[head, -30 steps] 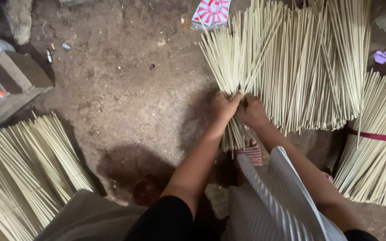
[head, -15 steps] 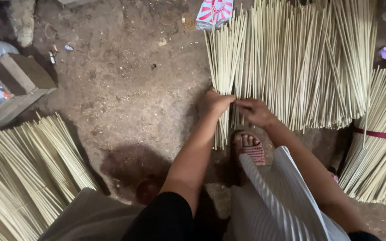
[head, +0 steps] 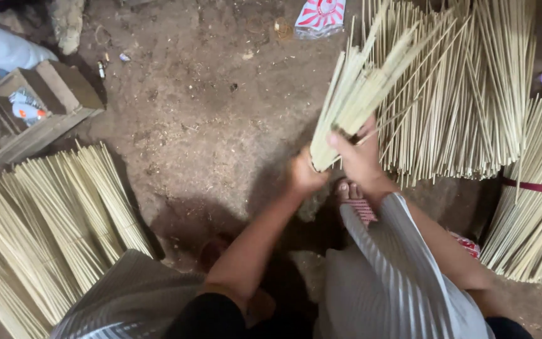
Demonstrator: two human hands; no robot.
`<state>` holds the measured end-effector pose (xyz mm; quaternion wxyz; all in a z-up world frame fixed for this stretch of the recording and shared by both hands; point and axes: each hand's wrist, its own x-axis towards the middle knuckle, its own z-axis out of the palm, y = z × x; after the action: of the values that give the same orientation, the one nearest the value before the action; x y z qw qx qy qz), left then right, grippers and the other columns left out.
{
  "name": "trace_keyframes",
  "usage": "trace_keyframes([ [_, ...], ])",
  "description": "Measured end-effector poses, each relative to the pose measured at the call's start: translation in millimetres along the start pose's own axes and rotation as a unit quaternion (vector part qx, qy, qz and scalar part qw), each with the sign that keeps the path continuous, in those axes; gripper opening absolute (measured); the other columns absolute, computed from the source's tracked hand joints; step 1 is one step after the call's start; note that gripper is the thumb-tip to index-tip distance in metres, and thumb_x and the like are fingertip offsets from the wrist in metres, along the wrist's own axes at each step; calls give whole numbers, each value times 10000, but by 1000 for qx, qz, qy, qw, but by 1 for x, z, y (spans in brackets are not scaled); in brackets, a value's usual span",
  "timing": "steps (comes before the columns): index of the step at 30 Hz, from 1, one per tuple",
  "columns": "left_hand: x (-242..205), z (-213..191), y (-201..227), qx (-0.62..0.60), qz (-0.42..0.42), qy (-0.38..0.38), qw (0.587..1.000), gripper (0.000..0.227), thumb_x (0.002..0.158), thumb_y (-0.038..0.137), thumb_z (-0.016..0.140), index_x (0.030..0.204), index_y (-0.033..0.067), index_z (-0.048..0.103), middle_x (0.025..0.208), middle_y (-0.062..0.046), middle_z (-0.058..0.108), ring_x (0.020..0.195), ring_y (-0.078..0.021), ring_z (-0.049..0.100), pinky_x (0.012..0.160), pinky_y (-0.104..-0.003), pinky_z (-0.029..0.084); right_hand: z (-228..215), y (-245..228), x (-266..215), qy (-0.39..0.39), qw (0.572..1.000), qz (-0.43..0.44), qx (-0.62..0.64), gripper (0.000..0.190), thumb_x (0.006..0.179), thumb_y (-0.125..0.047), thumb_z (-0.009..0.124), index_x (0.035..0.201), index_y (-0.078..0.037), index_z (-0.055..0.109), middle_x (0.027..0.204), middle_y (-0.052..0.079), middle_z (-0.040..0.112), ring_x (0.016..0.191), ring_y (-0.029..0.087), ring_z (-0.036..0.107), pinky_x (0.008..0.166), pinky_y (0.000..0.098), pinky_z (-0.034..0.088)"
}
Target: The person sits on the floor and gathers thin wooden sticks into neat bundles. They align the sticks by hand, separate them into smaller groups, and secure each bundle with a rubber band.
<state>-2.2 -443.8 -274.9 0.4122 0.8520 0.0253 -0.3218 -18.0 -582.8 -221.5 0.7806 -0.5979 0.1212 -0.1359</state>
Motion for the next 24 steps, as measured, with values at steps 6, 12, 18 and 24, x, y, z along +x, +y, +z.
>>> trace_keyframes([
  [6, -62, -41, 27, -74, 485, 320, 811, 930, 652, 308, 869, 1408, -107, 520, 1065, -260, 702, 944, -420, 695, 832, -484, 575, 36, -63, -26, -22, 979, -130, -153, 867, 683, -93, 988, 1379, 57, 492, 1294, 215, 635, 1150, 292, 644, 982, 460, 549],
  [12, -34, -42, -20, -109, 452, 316, 827, 1201, 535, 295, 864, 1485, -190, 311, 1142, -274, 695, 1017, -446, 686, 914, -510, 567, 33, -49, -21, -184, 960, -208, 11, 1193, 526, 15, 1001, 1491, 85, 304, 1329, 290, 609, 1207, 369, 642, 1054, 488, 523],
  [18, -35, -32, -24, -127, 382, 252, 880, 1220, 552, 207, 885, 1560, -73, 258, 1147, -317, 678, 1025, -523, 669, 907, -616, 544, 62, -39, -34, -150, 951, -251, -99, 960, 603, -115, 1047, 1366, 19, 479, 1377, 206, 590, 1246, 316, 625, 1060, 429, 498],
  [24, -45, -50, 9, -284, 228, 273, 890, 515, 541, 226, 901, 1004, 89, 723, 841, -150, 748, 865, -356, 742, 674, -515, 591, 65, -45, -38, -207, 942, -213, -158, 1190, 521, -193, 1064, 1482, 56, 408, 1377, 262, 585, 1296, 382, 582, 1113, 508, 445],
])
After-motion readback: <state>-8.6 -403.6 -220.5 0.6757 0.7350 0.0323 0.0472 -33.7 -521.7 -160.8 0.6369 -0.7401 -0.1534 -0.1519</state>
